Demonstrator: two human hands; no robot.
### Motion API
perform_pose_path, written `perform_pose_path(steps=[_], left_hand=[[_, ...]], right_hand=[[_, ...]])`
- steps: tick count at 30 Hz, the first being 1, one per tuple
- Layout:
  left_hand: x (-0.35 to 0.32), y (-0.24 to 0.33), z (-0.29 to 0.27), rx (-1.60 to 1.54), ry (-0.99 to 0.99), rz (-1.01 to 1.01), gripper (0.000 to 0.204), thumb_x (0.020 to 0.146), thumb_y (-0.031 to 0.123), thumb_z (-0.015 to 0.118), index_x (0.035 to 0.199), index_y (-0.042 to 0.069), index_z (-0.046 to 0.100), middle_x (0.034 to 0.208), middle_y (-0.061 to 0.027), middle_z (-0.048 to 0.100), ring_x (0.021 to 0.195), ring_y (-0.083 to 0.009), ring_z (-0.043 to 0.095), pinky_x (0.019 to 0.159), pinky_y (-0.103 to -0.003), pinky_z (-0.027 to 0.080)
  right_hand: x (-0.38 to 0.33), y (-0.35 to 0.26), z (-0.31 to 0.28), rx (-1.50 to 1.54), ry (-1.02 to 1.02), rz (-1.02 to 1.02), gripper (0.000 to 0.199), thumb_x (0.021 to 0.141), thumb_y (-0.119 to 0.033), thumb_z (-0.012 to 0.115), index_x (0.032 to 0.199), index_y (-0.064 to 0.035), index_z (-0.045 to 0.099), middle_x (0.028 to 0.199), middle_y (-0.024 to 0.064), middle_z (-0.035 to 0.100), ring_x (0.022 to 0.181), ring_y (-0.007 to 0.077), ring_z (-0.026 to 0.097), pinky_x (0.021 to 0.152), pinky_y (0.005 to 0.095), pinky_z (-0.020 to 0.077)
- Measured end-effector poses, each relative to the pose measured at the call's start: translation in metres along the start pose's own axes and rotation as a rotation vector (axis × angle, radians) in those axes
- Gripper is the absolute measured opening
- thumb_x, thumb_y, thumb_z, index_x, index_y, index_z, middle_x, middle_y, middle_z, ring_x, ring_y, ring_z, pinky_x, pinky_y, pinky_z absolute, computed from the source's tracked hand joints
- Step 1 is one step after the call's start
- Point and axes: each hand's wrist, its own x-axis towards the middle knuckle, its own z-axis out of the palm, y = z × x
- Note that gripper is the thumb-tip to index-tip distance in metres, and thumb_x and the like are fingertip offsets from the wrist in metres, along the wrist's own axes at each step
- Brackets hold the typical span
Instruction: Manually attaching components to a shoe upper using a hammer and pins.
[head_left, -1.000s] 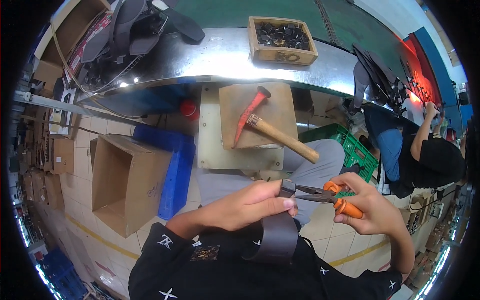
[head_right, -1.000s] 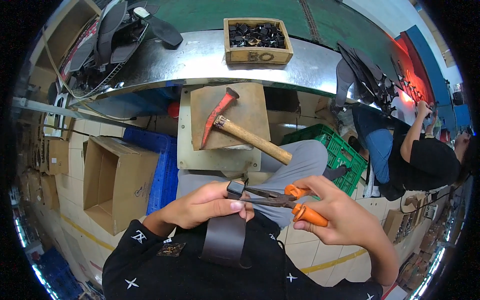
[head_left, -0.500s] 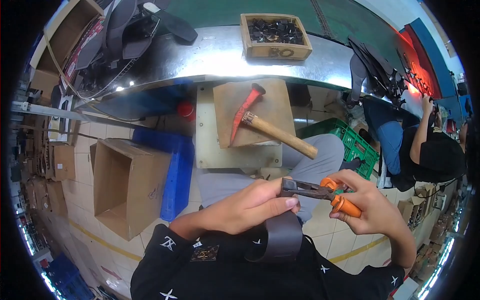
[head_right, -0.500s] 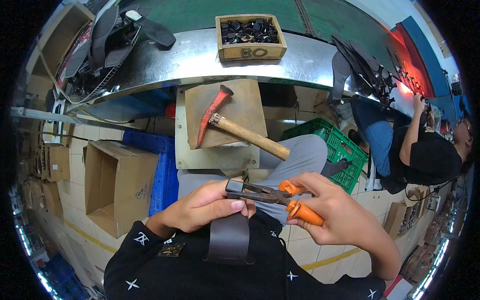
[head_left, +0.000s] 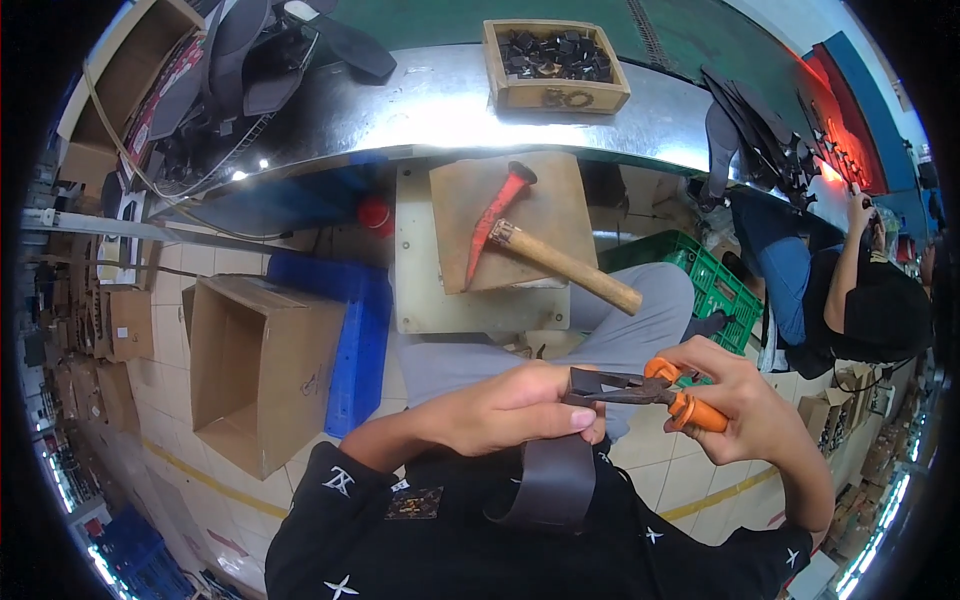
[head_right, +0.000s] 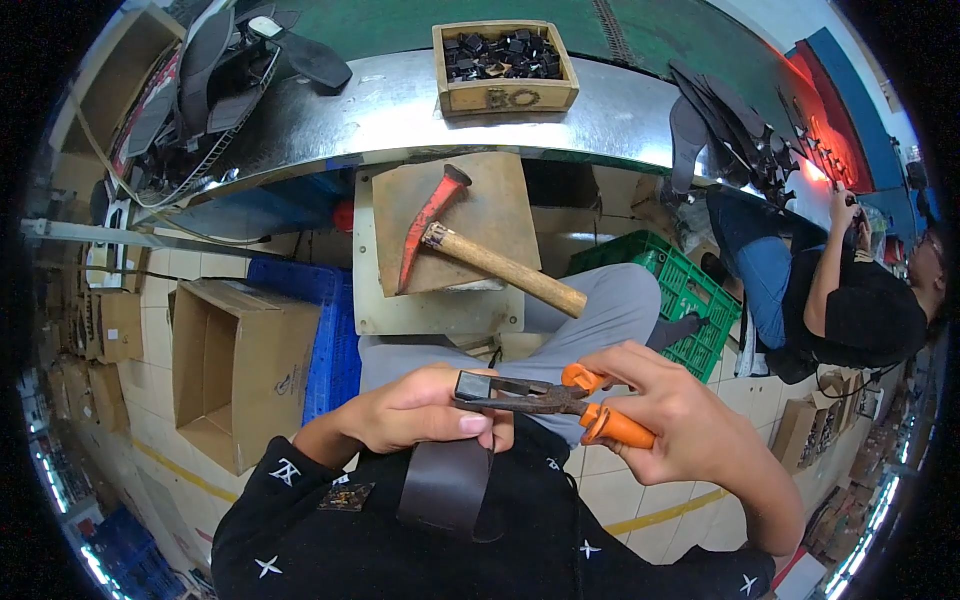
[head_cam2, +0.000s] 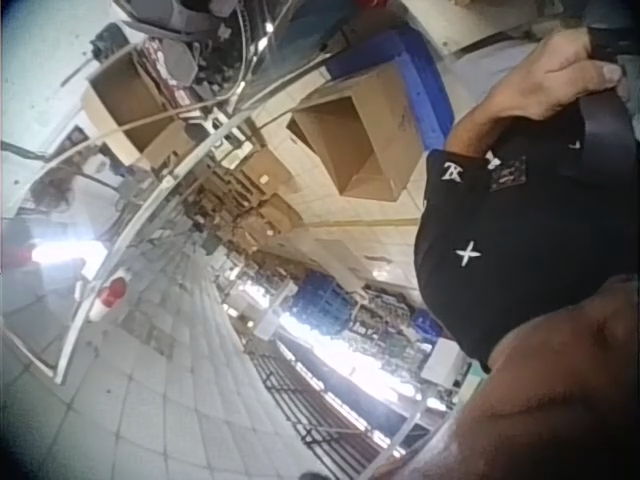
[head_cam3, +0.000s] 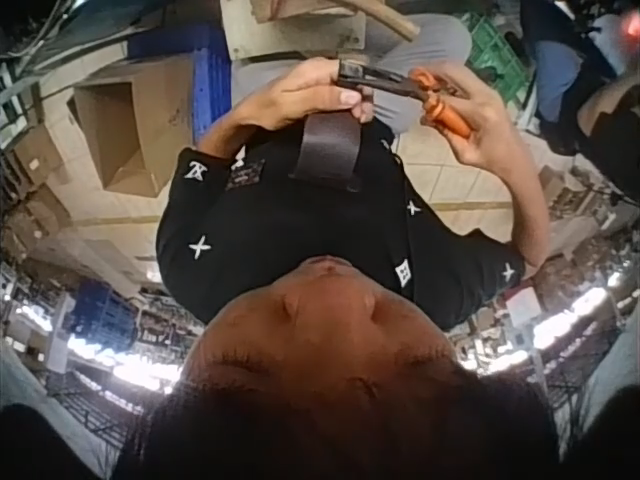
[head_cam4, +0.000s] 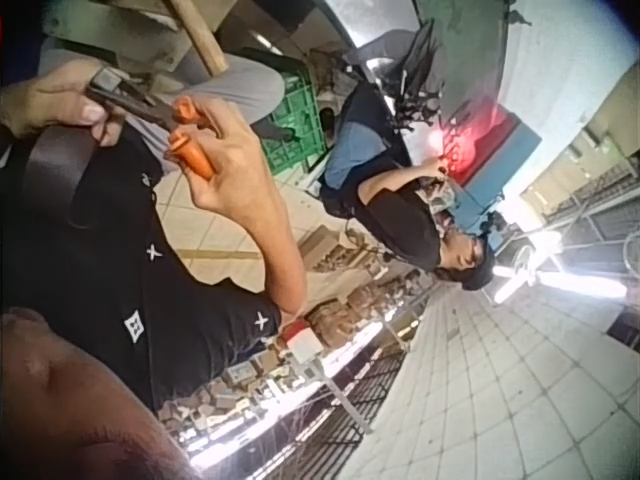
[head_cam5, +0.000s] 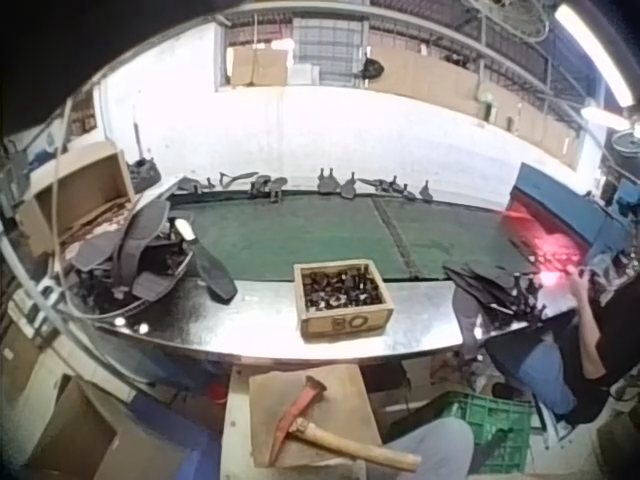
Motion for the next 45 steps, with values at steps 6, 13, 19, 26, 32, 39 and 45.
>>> perform_pose_path(steps=[6, 13, 19, 26, 32, 39, 45], left_hand=[[-0.002, 0.001, 0.006, -0.094, 0.072, -0.074, 0.030, 0.102, 0.028, 0.047, 0.101, 0.000, 0.057, 0.089, -0.0017, 0.054, 0.086, -0.0116, 0.049, 0.080, -0.027, 0.040], [-0.005, 0.003, 0.004, 0.090, 0.094, -0.028, 0.029, 0.102, 0.025, 0.046, 0.102, -0.002, 0.057, 0.089, -0.0062, 0.054, 0.085, -0.0167, 0.052, 0.079, -0.031, 0.042], [-0.008, 0.015, 0.007, 0.163, 0.077, -0.115, 0.030, 0.101, 0.025, 0.048, 0.104, -0.002, 0.059, 0.097, -0.0100, 0.061, 0.091, -0.0221, 0.058, 0.083, -0.033, 0.045], [-0.019, 0.020, 0.017, 0.165, 0.051, -0.068, 0.025, 0.098, 0.025, 0.051, 0.090, 0.001, 0.054, 0.099, -0.0141, 0.062, 0.089, -0.0272, 0.059, 0.081, -0.035, 0.046], [-0.028, 0.029, 0.031, 0.155, 0.161, 0.109, 0.018, 0.098, 0.021, 0.050, 0.100, 0.003, 0.049, 0.101, -0.0183, 0.064, 0.094, -0.0267, 0.061, 0.084, -0.038, 0.047], [-0.024, 0.029, 0.027, 0.570, 0.584, 0.200, 0.023, 0.097, 0.009, 0.051, 0.117, -0.002, 0.054, 0.103, -0.0138, 0.070, 0.106, -0.0286, 0.066, 0.102, -0.036, 0.045], [0.061, 0.021, 0.020, 0.820, 0.471, 0.433, 0.025, 0.098, 0.021, 0.046, 0.109, 0.000, 0.054, 0.093, -0.0144, 0.071, 0.110, -0.0316, 0.063, 0.115, -0.056, 0.024]], right_hand=[[0.002, -0.005, -0.001, 0.005, -0.018, 0.045, 0.024, 0.059, 0.005, 0.070, 0.083, 0.0026, 0.067, 0.111, 0.0195, 0.061, 0.098, 0.0339, 0.061, 0.089, 0.0399, 0.0531], [0.002, -0.007, 0.000, -0.013, -0.019, 0.051, 0.025, 0.059, 0.004, 0.070, 0.084, 0.0030, 0.067, 0.112, 0.0190, 0.061, 0.097, 0.0337, 0.061, 0.087, 0.0393, 0.0528], [0.001, 0.003, -0.001, -0.059, -0.038, 0.039, 0.023, 0.062, -0.001, 0.073, 0.084, 0.0015, 0.068, 0.113, 0.0183, 0.062, 0.100, 0.0328, 0.062, 0.085, 0.0394, 0.0523], [0.045, 0.106, -0.052, 0.095, 0.451, 0.171, 0.028, 0.091, -0.025, 0.067, 0.105, -0.0006, 0.064, 0.089, 0.0058, 0.060, 0.081, 0.0125, 0.058, 0.073, 0.0280, 0.0465], [0.130, 0.273, -0.094, -0.676, 0.792, 0.296, 0.035, 0.091, -0.031, 0.061, 0.095, 0.0037, 0.067, 0.091, 0.0252, 0.064, 0.094, 0.0423, 0.062, 0.081, 0.0490, 0.0501], [0.139, 0.204, -0.040, -0.699, 1.083, 0.106, 0.039, 0.090, -0.031, 0.065, 0.115, -0.0019, 0.060, 0.112, 0.0216, 0.063, 0.105, 0.0388, 0.061, 0.092, 0.0459, 0.0452], [0.004, 0.058, 0.096, 0.717, 0.365, -0.266, 0.062, 0.087, -0.045, 0.071, 0.124, 0.0034, 0.057, 0.104, 0.0099, 0.068, 0.095, 0.0204, 0.065, 0.081, 0.0334, 0.0525]])
